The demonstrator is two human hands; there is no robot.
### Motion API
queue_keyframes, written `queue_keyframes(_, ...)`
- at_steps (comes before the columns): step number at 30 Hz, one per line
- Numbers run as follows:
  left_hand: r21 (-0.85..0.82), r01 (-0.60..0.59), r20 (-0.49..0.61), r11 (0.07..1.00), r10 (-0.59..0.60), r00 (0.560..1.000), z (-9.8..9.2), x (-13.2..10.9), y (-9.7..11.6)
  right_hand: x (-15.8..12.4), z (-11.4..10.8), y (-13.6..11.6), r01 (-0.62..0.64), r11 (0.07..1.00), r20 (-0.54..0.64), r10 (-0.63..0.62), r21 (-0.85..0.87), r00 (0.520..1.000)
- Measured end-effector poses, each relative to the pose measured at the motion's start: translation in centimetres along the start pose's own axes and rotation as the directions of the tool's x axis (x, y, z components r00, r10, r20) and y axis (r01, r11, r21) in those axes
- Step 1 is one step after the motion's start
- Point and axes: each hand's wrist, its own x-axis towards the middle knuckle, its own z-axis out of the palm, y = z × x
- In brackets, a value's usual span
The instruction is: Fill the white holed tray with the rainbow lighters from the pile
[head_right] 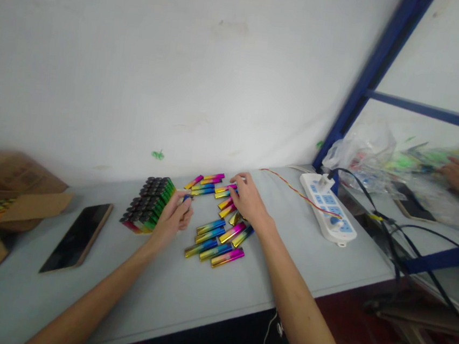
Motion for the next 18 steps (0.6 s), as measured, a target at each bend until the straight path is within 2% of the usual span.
queue_keyframes(2,-0.125,0.107,-0.008,0.986,-0.109,0.994,0.1,-0.3,-0.1,-0.1,0.2,-0.2,0.006,1.000,0.013,-0.006,0.004,1.000)
queue_keyframes(4,-0.157,0.131,-0.053,0.979,-0.141,0.989,0.3,-0.6,-0.2,-0.2,0.3,-0.3,0.008,1.000,0.028,-0.008,0.001,1.000)
queue_keyframes(7,-0.107,0.077,-0.110,0.991,-0.089,0.990,0.4,-0.8,-0.5,-0.2,0.2,-0.7,0.009,1.000,0.046,-0.008,-0.011,0.999)
queue_keyframes(12,0.066,-0.006,-0.150,0.998,0.016,0.989,0.0,-0.8,-1.5,-0.2,0.3,-1.1,0.010,0.999,0.073,-0.007,-0.040,0.997)
queue_keyframes(18,0.164,-0.021,-0.206,0.986,0.055,0.977,-0.6,-0.7,-2.0,-0.4,0.7,-1.3,0.017,0.999,0.082,-0.015,-0.034,0.997)
